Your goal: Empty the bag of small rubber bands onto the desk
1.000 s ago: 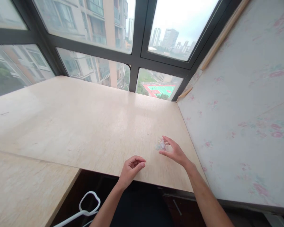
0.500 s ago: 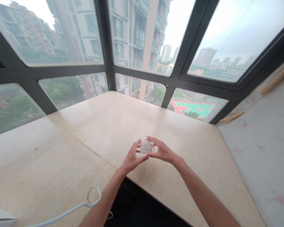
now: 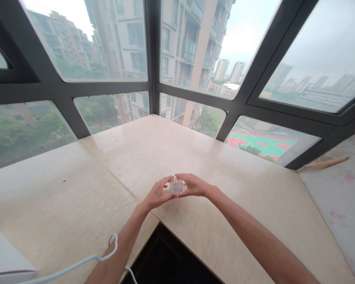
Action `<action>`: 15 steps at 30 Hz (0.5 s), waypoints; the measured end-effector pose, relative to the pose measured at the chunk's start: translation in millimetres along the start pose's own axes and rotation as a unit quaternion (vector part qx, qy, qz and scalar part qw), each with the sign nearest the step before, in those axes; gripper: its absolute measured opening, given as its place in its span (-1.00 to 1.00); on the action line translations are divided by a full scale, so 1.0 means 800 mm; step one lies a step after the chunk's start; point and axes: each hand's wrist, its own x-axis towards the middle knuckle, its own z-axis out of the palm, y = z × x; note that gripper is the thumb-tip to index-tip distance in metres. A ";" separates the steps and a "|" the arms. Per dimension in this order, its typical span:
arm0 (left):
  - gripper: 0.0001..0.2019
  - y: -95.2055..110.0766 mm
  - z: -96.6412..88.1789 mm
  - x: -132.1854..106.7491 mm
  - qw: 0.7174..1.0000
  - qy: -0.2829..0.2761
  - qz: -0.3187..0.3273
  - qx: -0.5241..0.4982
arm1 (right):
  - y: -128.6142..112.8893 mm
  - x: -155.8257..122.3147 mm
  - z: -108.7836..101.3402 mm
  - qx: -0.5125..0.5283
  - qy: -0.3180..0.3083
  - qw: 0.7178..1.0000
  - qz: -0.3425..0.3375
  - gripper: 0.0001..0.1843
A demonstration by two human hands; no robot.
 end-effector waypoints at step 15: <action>-0.64 0.004 -0.006 0.004 1.000 -0.011 -0.007 -0.005 | 0.030 0.016 -0.003 0.060 -0.077 0.995 0.017 -0.57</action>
